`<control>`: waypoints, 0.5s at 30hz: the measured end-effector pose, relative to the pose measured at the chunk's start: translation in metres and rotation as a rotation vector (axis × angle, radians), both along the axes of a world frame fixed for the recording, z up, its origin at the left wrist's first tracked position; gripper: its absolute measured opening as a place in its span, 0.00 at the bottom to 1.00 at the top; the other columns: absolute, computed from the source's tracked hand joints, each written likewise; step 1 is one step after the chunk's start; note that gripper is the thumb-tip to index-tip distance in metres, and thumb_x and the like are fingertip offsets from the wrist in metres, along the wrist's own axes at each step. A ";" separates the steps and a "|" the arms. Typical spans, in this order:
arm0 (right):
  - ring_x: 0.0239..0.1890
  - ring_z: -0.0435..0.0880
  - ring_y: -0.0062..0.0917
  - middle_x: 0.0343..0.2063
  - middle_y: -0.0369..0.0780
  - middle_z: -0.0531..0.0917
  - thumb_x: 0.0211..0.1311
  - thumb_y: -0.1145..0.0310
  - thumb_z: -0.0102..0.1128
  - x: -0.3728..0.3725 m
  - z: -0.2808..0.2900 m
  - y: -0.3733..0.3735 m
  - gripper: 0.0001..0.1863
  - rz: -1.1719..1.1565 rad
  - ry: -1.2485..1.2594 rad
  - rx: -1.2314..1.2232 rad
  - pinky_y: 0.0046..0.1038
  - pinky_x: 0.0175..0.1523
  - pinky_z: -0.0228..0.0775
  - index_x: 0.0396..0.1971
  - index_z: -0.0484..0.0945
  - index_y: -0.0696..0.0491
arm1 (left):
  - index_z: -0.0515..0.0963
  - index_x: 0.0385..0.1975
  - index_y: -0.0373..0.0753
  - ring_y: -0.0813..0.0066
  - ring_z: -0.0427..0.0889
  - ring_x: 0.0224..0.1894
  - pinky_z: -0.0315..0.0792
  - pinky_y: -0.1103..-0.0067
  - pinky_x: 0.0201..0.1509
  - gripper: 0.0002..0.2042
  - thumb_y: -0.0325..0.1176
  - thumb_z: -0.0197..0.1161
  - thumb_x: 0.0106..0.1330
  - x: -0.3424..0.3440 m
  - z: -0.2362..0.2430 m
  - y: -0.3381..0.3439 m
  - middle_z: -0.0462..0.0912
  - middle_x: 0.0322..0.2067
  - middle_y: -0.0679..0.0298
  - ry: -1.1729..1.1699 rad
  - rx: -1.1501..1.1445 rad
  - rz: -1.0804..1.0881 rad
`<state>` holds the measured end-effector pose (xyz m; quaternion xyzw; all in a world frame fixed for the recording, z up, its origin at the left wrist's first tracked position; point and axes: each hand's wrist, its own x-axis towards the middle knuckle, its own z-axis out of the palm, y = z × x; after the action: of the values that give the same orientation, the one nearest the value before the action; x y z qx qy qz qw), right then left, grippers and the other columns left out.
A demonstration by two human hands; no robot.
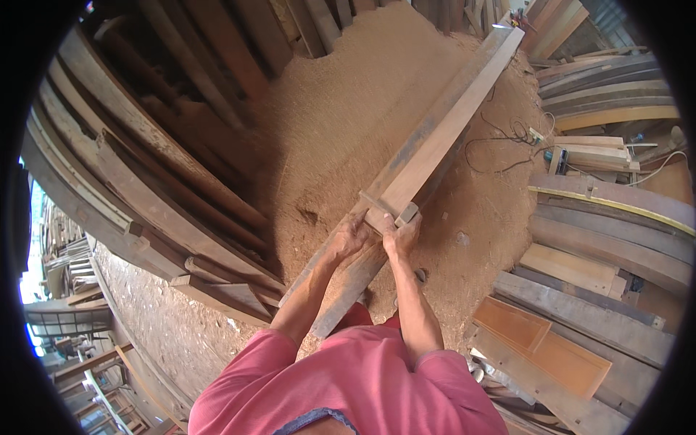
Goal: The person measures and marks a piece of wood, uses a small hand tool to scrape the surface, and then uses a circular saw to cut the wood.
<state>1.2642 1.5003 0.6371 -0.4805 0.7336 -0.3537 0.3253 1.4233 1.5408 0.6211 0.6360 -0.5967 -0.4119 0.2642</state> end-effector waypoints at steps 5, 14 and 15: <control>0.61 0.76 0.48 0.58 0.56 0.75 0.56 0.71 0.74 0.021 -0.012 0.017 0.38 -0.063 0.030 -0.187 0.42 0.65 0.70 0.64 0.64 0.65 | 0.68 0.67 0.32 0.47 0.71 0.65 0.67 0.62 0.67 0.28 0.36 0.59 0.67 0.018 0.011 -0.004 0.74 0.61 0.43 0.212 0.206 -0.054; 0.64 0.75 0.41 0.59 0.55 0.76 0.59 0.77 0.71 -0.007 -0.014 -0.059 0.35 -0.094 -0.104 -0.254 0.36 0.67 0.68 0.64 0.64 0.68 | 0.61 0.72 0.36 0.41 0.81 0.52 0.75 0.61 0.58 0.33 0.35 0.58 0.65 0.017 -0.010 -0.006 0.83 0.46 0.39 -0.052 -0.174 -0.116; 0.64 0.75 0.40 0.59 0.55 0.77 0.59 0.77 0.71 -0.013 -0.015 -0.057 0.35 -0.106 -0.104 -0.260 0.36 0.67 0.68 0.64 0.64 0.68 | 0.61 0.72 0.36 0.41 0.81 0.53 0.75 0.61 0.59 0.33 0.35 0.58 0.65 0.012 -0.014 -0.008 0.83 0.46 0.39 -0.035 -0.110 -0.127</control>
<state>1.2511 1.4430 0.6219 -0.4601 0.6881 -0.4867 0.2791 1.4356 1.5331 0.6076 0.5886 -0.6621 -0.3832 0.2616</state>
